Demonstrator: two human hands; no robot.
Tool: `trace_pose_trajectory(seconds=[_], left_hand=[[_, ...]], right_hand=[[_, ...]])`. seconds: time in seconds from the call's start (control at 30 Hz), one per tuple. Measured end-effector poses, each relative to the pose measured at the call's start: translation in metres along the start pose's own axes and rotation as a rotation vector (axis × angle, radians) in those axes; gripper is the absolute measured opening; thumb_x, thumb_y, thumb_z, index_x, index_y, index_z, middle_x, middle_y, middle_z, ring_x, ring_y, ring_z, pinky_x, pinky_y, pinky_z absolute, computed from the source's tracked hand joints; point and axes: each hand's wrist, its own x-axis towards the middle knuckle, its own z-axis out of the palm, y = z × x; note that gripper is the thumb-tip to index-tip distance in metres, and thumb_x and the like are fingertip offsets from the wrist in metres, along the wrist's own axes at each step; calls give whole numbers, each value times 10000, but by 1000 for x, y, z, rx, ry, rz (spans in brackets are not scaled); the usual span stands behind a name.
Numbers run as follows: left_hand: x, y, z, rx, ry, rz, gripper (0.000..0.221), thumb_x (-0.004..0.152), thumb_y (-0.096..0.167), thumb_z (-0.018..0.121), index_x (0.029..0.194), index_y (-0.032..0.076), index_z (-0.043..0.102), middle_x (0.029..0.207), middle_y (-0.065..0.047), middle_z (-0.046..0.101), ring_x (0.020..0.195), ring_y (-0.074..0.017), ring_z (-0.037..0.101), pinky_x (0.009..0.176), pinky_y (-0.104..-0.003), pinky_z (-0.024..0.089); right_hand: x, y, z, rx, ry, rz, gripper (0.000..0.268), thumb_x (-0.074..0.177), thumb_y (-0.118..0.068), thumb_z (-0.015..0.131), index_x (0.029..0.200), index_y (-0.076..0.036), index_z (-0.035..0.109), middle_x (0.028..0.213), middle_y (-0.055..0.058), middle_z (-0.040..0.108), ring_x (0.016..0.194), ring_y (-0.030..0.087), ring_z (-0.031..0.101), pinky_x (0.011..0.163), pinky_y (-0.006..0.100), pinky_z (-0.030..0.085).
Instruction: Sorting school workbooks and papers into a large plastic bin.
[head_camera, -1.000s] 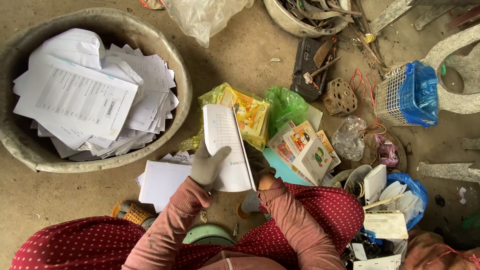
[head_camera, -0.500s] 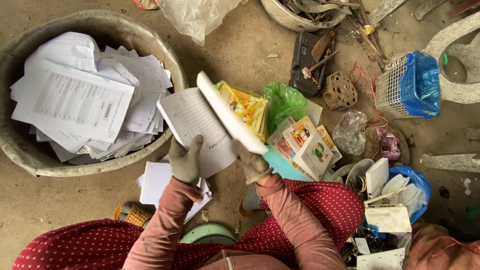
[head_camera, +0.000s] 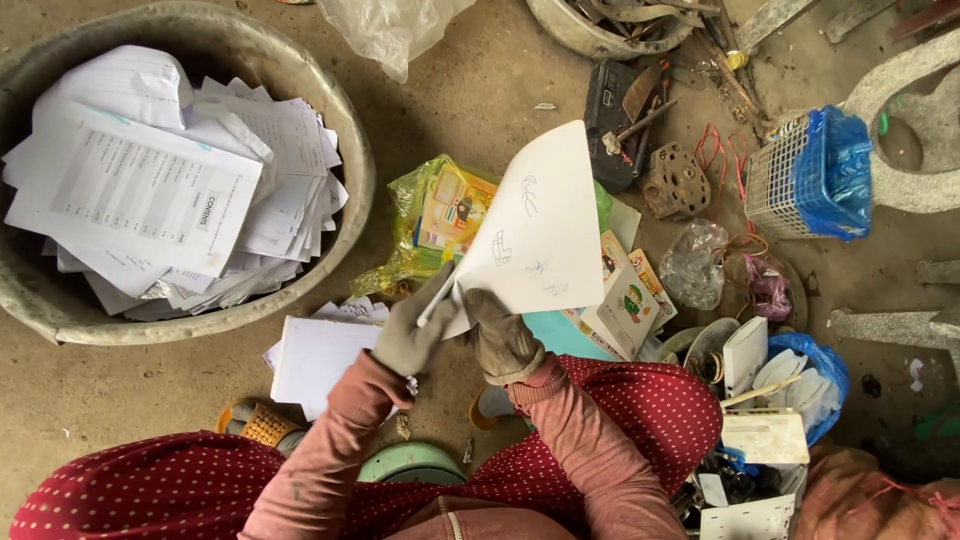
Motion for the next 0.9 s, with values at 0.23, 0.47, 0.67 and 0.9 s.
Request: trace_pose_trajectory(seconds=[0.23,0.47,0.67,0.9], left_hand=[[7,-3,-46,148,83,-104,468,1032,377,578,1285,1,695,966,-181,773,787,-220,738,668,-335,605],[-18,-43,-144,111,425,-266,271,1055,278,607,1105,50,745,772,-61,686,587,-141,573,526,-319,514],[-39,-39,-178,-265,582,-513,353,1051,363,664,1119,18,688,914,-64,721,741,-135,658,662,-305,565],[-53,-143,-145,-391,245,-760,391,892,253,734,1202,21,680,1021,-143,756,851,-222,702,738,-358,603]], right_hand=[[15,-12,-61,-48,-281,-72,616,990,-199,693,1524,-85,406,1461,156,539,1358,276,539,1226,473,408],[24,-101,-104,-70,276,19,765,813,-154,780,1496,-117,437,1500,128,514,1352,282,539,1146,489,454],[39,-90,-235,-905,1195,658,466,1032,-272,623,1390,-6,489,1219,194,692,1037,353,747,849,467,623],[-5,-87,-178,-1470,1163,980,1403,678,-270,973,1601,-198,-81,1653,259,79,1389,465,388,991,529,527]])
